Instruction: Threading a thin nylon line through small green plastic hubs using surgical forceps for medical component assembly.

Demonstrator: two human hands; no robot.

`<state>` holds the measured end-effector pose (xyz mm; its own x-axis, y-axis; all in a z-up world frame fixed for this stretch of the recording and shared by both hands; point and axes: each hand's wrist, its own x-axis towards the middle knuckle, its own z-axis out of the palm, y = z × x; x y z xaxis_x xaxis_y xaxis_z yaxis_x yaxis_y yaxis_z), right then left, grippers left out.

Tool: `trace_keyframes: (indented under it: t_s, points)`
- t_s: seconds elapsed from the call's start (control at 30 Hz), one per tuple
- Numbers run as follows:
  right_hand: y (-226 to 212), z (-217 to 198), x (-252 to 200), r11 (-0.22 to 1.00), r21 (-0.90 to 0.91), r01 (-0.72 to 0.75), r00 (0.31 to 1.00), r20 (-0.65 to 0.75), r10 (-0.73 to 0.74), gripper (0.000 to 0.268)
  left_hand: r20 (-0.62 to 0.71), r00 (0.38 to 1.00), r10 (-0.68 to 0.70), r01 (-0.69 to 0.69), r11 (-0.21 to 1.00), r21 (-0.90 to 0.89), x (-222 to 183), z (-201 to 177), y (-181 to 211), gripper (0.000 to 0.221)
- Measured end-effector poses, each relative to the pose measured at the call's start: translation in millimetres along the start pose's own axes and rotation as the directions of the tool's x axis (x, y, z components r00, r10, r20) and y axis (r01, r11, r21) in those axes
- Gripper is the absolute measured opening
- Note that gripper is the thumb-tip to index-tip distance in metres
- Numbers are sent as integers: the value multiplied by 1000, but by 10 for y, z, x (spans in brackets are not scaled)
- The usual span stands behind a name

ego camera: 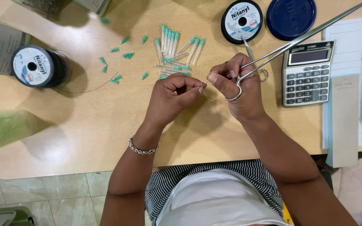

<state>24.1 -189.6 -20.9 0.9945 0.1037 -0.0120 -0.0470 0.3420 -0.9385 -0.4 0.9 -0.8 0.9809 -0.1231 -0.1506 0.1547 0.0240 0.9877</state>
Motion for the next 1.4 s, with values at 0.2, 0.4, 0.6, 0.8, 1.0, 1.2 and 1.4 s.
trace_keyframes:
  t_s: [0.2, 0.4, 0.6, 0.8, 1.0, 1.2, 1.4]
  points:
    - [21, -10, -13, 1000, 7, -3, 1000, 22, 3, 44, 19, 999, -45, 46, 998, -53, -2, 56, 100, 11]
    - [-5, 59, -24, 998, 61, -9, 1000, 10, 8, 44, 55, 988, -145, 153, 973, -173, 10, 39, 48, 9]
    - [52, 24, -10, 994, 107, 8, 1000, 7, -9, 45, 84, 978, -189, 205, 937, -283, 25, 42, -5, 11]
    - [-118, 44, 2, 987, 66, -146, 988, 58, 142, 35, 42, 980, -194, 194, 899, -392, 23, 33, 22, 16]
    - [-137, -70, -79, 926, -104, -362, 852, 366, 374, 43, -133, 979, -155, 69, 862, -501, 135, -347, 38, 23]
    - [-1209, 140, -124, 316, -899, -302, 687, 24, 726, 54, -480, 876, -55, -238, 816, -528, 177, -850, 174, 17]
    - [-1348, 55, -590, -75, -931, -358, 702, -321, 636, 57, -707, 701, 98, -329, 924, -198, 103, -967, 291, 18]
